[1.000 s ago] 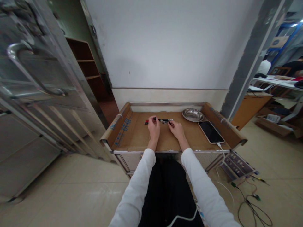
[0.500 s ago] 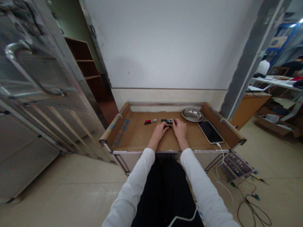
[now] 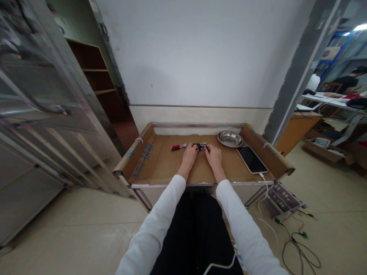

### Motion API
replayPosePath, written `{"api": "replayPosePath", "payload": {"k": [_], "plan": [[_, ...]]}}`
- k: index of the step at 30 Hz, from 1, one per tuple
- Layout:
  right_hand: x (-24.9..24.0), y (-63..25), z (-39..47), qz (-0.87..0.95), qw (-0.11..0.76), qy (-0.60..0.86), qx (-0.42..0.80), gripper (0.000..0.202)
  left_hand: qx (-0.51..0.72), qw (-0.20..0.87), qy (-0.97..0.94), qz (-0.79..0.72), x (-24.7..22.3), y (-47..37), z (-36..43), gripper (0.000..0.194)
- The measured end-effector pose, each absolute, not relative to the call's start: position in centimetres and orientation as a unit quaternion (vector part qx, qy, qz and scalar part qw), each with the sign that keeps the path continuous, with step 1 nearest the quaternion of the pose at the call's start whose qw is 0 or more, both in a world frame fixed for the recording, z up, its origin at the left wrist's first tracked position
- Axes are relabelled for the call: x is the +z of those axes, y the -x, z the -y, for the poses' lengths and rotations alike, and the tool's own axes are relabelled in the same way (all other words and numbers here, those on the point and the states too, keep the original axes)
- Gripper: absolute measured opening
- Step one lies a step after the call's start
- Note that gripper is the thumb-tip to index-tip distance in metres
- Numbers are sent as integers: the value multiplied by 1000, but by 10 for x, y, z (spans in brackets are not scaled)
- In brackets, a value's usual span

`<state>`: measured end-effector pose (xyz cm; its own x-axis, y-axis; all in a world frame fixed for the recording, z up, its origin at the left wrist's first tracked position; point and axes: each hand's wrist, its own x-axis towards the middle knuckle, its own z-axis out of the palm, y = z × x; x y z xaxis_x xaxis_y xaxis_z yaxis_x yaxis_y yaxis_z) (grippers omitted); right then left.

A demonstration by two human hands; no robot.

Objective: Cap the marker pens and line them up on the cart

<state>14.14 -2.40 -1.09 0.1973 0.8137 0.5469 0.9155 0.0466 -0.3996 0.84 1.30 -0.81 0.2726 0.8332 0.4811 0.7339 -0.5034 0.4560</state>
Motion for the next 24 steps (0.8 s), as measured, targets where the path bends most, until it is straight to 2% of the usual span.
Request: {"api": "replayPosePath", "payload": {"k": [9,13,16,24], "plan": [[-12,-140,23,682,324,654,-46,24,395,75,-781,-477,-8,-6,-10,18],[-11,-140,24,682,321,655,-49,22,428,78,-806,-400,-8,-6,-7,25],[-11,-140,24,689,317,650,-46,21,417,104,-828,-361,-10,-6,-8,21],[-12,-138,24,710,302,634,-57,26,411,108,-808,-409,-15,-2,-14,8]]}}
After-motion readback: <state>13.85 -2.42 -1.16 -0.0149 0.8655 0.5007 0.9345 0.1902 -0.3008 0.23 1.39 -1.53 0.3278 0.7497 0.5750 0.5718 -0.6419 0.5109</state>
